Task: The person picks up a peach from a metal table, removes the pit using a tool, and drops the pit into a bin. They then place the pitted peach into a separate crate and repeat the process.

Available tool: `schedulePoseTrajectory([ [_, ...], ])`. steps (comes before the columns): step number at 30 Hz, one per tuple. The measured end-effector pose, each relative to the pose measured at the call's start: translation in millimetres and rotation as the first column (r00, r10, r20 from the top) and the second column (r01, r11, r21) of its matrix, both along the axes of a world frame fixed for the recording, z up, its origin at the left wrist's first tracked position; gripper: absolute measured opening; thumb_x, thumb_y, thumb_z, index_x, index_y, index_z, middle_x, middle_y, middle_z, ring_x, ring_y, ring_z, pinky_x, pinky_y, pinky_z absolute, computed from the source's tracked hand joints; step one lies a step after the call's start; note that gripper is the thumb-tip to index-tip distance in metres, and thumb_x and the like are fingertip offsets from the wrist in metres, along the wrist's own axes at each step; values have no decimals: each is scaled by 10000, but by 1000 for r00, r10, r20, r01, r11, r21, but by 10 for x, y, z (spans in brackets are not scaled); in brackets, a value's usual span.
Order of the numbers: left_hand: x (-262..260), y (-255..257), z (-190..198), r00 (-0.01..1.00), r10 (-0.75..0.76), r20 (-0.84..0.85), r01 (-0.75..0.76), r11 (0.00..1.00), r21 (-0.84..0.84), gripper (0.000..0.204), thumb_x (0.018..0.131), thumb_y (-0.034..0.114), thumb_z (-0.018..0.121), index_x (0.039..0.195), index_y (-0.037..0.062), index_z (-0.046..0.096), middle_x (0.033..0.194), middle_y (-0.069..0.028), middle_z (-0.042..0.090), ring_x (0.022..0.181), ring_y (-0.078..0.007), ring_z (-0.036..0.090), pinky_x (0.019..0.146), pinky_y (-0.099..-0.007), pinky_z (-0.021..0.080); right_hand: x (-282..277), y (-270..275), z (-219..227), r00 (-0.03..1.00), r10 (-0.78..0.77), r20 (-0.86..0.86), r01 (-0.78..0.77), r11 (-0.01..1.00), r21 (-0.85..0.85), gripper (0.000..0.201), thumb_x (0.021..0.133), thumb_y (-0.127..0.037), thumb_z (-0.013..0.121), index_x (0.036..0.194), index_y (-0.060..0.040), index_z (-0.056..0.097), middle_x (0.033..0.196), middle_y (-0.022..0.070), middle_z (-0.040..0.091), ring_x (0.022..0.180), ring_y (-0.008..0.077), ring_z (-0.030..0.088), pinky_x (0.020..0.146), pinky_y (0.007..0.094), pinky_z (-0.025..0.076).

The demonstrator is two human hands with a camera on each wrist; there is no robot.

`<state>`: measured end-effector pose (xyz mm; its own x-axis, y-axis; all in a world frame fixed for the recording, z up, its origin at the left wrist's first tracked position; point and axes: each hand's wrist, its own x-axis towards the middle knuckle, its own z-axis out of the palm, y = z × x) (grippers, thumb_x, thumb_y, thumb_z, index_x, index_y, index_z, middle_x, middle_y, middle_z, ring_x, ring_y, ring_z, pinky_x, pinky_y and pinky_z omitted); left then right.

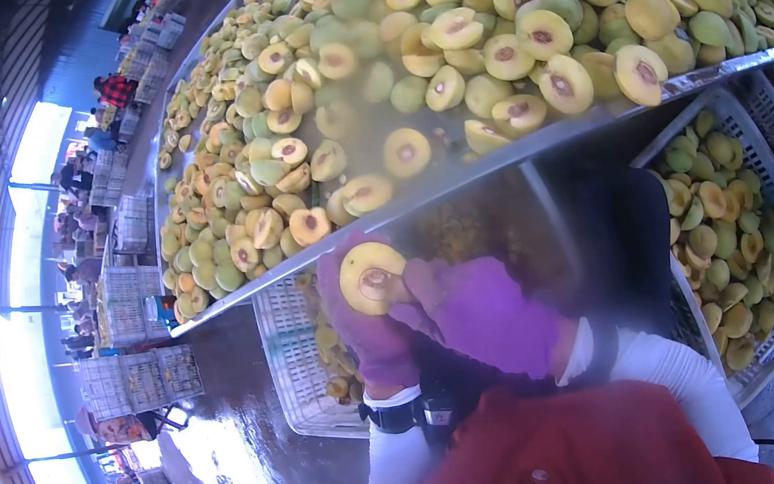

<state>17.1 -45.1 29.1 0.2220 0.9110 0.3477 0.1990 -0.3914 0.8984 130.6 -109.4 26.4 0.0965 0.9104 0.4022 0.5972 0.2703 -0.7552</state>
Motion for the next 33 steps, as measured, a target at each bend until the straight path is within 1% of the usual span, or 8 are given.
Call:
schedulePoseTrajectory([
  [12, -56, -83, -126, 984, 56, -170, -19, 977, 213, 269, 911, 234, 520, 994, -15, 580, 904, -99, 627, 823, -172, 587, 746, -301, 473, 33, -47, -196, 984, 12, 180, -2, 998, -60, 291, 888, -325, 573, 859, -60, 454, 671, 140, 573, 545, 336, 593, 449, 404, 443],
  [18, -69, 537, -127, 969, 246, 1, -245, 968, 48, 313, 957, 230, 443, 1074, -21, 589, 953, -116, 597, 895, -194, 559, 814, -316, 452, 127, -60, -569, 939, -152, -308, 70, 963, -260, 114, 915, -123, 520, 841, -61, 459, 626, 76, 489, 518, 209, 515, 503, 330, 412],
  [21, 6, 1076, 155, 1000, 13, -18, -18, 940, -341, 350, 961, 274, 473, 1180, 11, 552, 984, -92, 607, 846, -196, 569, 765, -322, 478, 227, -14, -607, 909, -178, -378, 55, 948, -313, 103, 911, -92, 494, 818, -70, 454, 617, 21, 433, 536, 112, 437, 506, 285, 387],
  [25, -6, 2166, 48, 933, 80, -352, -53, 995, 85, 305, 939, 185, 470, 1193, 40, 560, 1107, -66, 603, 936, -140, 576, 779, -280, 476, 345, -2, -700, 814, -265, -517, 48, 918, -395, 160, 935, -162, 495, 796, -91, 459, 615, -30, 454, 525, 63, 426, 476, 246, 358],
  [27, 158, 2497, 39, 679, -14, -734, 232, 953, 196, 311, 917, 151, 489, 1202, 46, 557, 1125, -81, 611, 1003, -183, 579, 832, -322, 468, 399, -49, -917, 863, -282, -419, 70, 889, -453, 180, 941, -197, 508, 800, -95, 466, 607, -39, 462, 515, 65, 439, 468, 241, 363],
  [29, 117, 3095, -846, 682, -147, -717, 496, 813, 305, 251, 882, 179, 487, 1082, 74, 597, 918, -149, 632, 875, -325, 614, 704, -413, 498, 414, -145, -1287, 899, -281, -336, 102, 880, -465, 179, 934, -212, 530, 813, -88, 484, 610, -26, 488, 510, 89, 470, 462, 256, 380],
  [30, 344, 2977, -632, 331, 100, -938, 591, 753, 289, 239, 886, 207, 487, 1069, 123, 615, 917, -148, 630, 913, -324, 598, 737, -431, 493, 416, -138, -1295, 869, -307, -387, 86, 865, -494, 188, 928, -222, 542, 816, -78, 492, 612, -8, 512, 505, 112, 496, 459, 275, 395],
  [33, 458, 2973, -349, 134, -47, -990, 518, 855, 30, 214, 820, 219, 572, 1004, 120, 617, 956, -166, 627, 839, -332, 612, 727, -441, 497, 414, -104, -1290, 895, -308, -324, 108, 852, -512, 249, 893, -316, 571, 860, -69, 570, 592, 78, 570, 488, 243, 556, 455, 398, 421],
])
